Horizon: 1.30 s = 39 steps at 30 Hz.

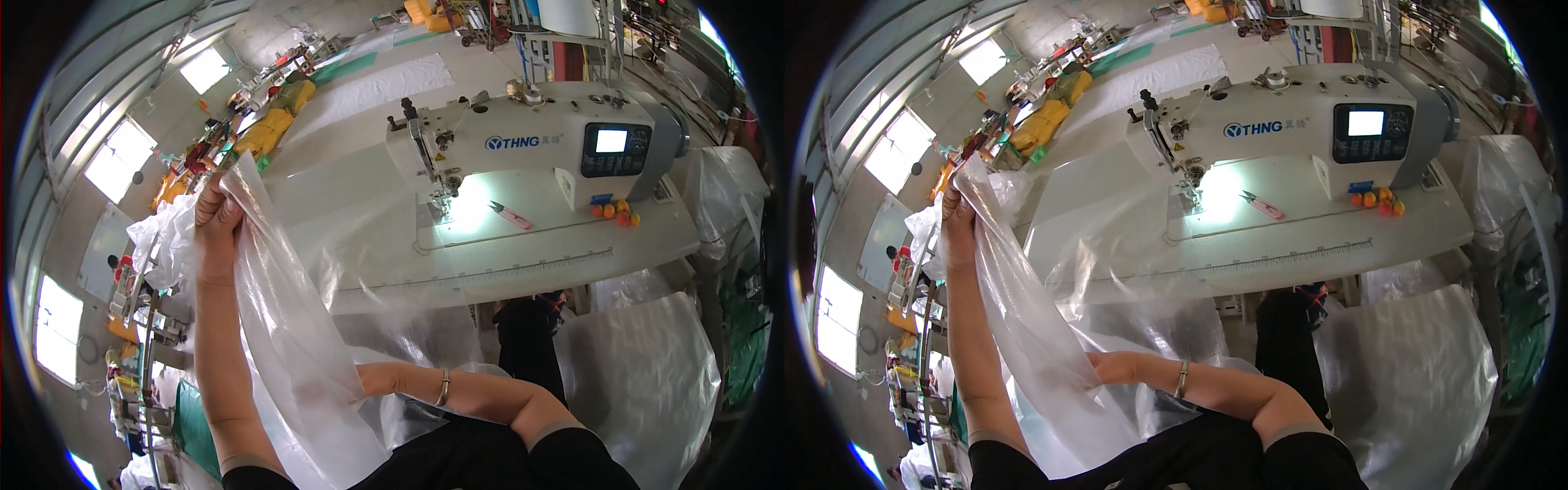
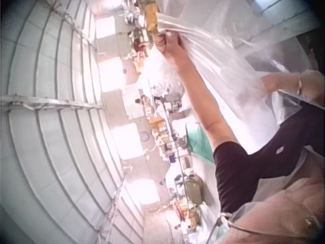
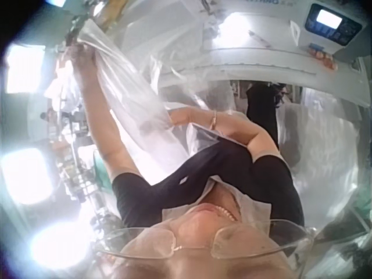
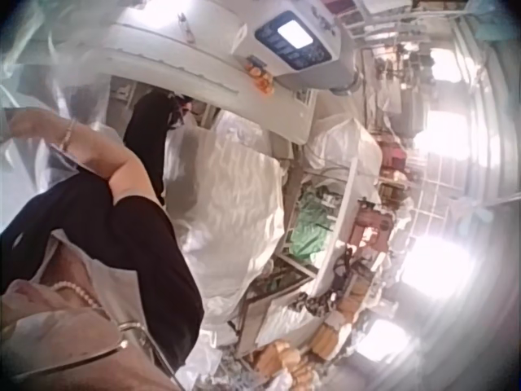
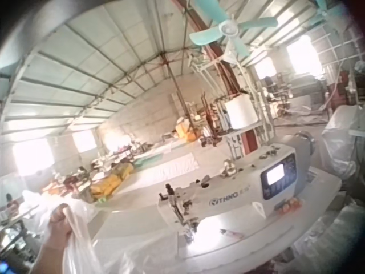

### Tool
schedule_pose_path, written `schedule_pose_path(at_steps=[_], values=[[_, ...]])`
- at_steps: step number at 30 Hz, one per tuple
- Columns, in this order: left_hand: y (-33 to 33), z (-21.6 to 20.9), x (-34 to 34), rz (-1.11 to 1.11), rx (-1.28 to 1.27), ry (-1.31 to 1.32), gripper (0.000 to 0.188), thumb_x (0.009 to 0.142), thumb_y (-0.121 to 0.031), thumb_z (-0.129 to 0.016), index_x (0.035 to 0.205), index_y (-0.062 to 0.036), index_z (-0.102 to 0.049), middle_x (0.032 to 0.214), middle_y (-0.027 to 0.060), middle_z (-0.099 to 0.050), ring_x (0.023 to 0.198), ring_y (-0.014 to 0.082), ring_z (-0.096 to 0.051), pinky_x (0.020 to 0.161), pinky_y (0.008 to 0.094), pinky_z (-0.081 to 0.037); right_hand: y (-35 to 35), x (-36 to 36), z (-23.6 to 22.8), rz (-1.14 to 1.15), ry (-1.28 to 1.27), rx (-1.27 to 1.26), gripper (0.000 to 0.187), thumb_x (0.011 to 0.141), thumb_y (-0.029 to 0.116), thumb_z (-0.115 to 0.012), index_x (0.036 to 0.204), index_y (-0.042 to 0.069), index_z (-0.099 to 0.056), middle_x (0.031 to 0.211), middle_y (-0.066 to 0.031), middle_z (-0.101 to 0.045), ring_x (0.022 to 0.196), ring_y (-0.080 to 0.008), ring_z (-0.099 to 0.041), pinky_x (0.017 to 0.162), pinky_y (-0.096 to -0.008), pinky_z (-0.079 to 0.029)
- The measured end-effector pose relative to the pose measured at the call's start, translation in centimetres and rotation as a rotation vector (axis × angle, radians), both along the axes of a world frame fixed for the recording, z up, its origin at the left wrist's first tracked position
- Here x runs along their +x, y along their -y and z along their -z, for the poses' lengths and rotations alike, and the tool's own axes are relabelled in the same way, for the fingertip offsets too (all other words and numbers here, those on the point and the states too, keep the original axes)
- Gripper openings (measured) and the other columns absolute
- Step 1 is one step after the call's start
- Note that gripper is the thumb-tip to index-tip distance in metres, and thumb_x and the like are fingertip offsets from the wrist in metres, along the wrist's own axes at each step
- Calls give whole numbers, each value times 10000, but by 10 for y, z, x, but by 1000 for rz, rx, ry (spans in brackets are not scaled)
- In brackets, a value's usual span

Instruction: The person aligns and sews large white plastic sheets using an industrial sewing machine. They repeatedly fold the plastic, guide it under the needle, and sew along the edges to create seams. The person handles the plastic by hand throughout the process.

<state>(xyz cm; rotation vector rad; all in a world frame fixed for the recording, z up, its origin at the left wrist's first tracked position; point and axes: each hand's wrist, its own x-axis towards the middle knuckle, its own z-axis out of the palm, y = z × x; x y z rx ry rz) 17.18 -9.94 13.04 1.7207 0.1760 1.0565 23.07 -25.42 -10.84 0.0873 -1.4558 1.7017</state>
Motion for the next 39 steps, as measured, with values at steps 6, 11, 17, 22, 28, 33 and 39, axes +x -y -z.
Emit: schedule_pose_path(at_steps=[6, 11, 17, 22, 28, 33, 39], values=[[0, 25, 22, 75, -29, 31, 278, 923, -115, -625, 1200, -104, -616, 1099, -9, -654, 1002, 87, -594, 902, 252, -473, 25, -6, -33, -150, 74, 165, 543, 874, 229, -673, 1340, 19, -490, 1262, -86, -564, 1140, -191, -540, 1007, -336, -398], [-7, 33, 11, 26, -65, 15, 314, 925, -99, -615, 1239, -100, -599, 1101, -1, -650, 986, 82, -587, 905, 249, -467, 30, -11, -23, -86, -8, 136, 297, 860, 192, -706, 1098, 34, -625, 1066, -76, -618, 948, -160, -564, 946, -336, -422], [-38, -8, -17, -231, 188, -126, 178, 937, -42, -542, 1086, -86, -629, 839, -19, -626, 566, 37, -444, 513, 170, -333, 63, 87, -62, 952, 345, -258, 243, 814, 170, -740, 686, 9, -610, 658, -76, -554, 615, -118, -532, 549, -294, -425], [-97, 70, 59, -385, 711, -615, 74, 904, -110, -599, 942, -78, -654, 770, 85, -645, 656, 212, -587, 617, 309, -463, 80, 139, -44, 1690, 920, -150, 210, 735, 166, -781, 706, 35, -620, 726, -78, -574, 667, -224, -588, 582, -358, -465], [-98, 214, 147, -284, 556, -866, 159, 817, -209, -643, 879, -64, -670, 898, 128, -659, 897, 307, -607, 771, 399, -480, 104, 138, 54, 1856, 899, -113, 182, 755, 165, -775, 793, 51, -639, 894, -108, -589, 807, -291, -595, 742, -325, -478], [-83, 274, 161, -387, 527, -550, 125, 792, -118, -677, 881, -31, -661, 915, 115, -646, 862, 288, -588, 778, 361, -473, 102, 146, 91, 1130, 109, -900, 173, 802, 138, -756, 910, 13, -705, 943, -73, -679, 829, -127, -636, 743, -254, -493], [19, 257, 132, -207, 355, -629, 139, 756, -117, -731, 827, -41, -639, 896, 71, -633, 949, 275, -558, 815, 376, -462, 163, 132, 102, 832, 810, -751, 200, 792, 173, -765, 923, 25, -738, 843, -97, -721, 786, -108, -653, 758, -244, -499]])
